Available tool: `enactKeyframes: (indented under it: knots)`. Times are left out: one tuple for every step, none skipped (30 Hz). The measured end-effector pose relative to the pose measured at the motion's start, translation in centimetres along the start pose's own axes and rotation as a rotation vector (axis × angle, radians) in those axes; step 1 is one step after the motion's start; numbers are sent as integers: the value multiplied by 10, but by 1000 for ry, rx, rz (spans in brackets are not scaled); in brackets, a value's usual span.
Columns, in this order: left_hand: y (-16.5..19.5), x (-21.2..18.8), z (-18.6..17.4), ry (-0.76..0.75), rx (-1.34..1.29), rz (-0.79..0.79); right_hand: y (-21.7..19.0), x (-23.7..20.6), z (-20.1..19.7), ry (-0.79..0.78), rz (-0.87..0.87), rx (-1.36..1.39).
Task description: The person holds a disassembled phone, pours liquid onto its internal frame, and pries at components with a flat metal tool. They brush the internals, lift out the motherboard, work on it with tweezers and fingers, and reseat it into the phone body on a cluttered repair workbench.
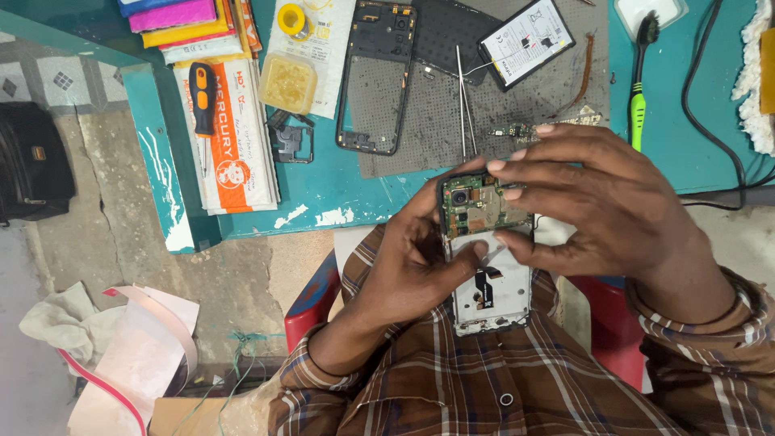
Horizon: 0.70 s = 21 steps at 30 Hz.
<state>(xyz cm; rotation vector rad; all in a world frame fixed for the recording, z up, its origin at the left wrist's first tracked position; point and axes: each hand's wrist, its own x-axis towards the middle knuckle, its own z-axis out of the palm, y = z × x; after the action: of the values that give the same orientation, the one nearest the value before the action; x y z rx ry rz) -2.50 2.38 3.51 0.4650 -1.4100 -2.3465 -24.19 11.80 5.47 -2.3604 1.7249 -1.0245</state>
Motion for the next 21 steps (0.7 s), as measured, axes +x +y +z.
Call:
enactKeyframes:
  knots:
    - [-1, 0, -1, -11, 7, -6, 0, 0, 2, 8, -12, 1]
    - [-1, -1, -1, -21, 13, -14, 0, 0, 2, 10, -13, 48]
    - [-2, -1, -1, -19, 17, -32, -1, 0, 3, 13, -15, 95]
    - [-2, -2, 0, -17, 21, -50, -1, 0, 4, 17, -16, 141]
    - [-3, -2, 0, -15, 26, -68, -1, -1, 5, 8, -9, 156]
    - [-3, -2, 0, -20, 25, -68, 0, -1, 6, -1, -3, 171]
    - [-3, -3, 0, -24, 25, -67, 0, -2, 8, -10, 2, 186]
    - [-3, -3, 0, -29, 25, -66, 1, -3, 8, -19, 1, 189]
    - [-3, -3, 0, -30, 28, -48, 2, -3, 8, -28, 1, 193]
    - [-3, -3, 0, -33, 31, -30, 3, -4, 8, -38, 1, 196]
    - [-3, -3, 0, -35, 34, -11, 4, -5, 8, -40, 0, 194]
    - [-3, -3, -1, -35, 36, -14, 4, -6, 8, -42, -1, 194]
    - [-4, -4, -1, -35, 37, -18, 4, -6, 8, -44, -1, 194]
    - [-4, -4, -1, -35, 38, -21, 3, -6, 7, -41, -1, 197]
    - [-5, -4, -1, -37, 36, -19, 3, -6, 7, -38, -1, 199]
    - [-5, -4, -1, -39, 34, -17, 2, -5, 7, -35, 0, 202]
    - [-6, -4, -1, -41, 32, -16, 1, -3, 7, -33, 4, 199]
    - [-7, -4, -1, -36, 30, -26, 1, -2, 7, -31, 8, 195]
    - [-7, -4, -1, -31, 29, -35, 1, 0, 7, -28, 10, 191]
    - [-8, -4, -1, -26, 29, -43, 2, 3, 9, 8, -21, 219]
    - [-8, -4, -1, -32, 27, -25, 3, 6, 11, 44, -52, 247]
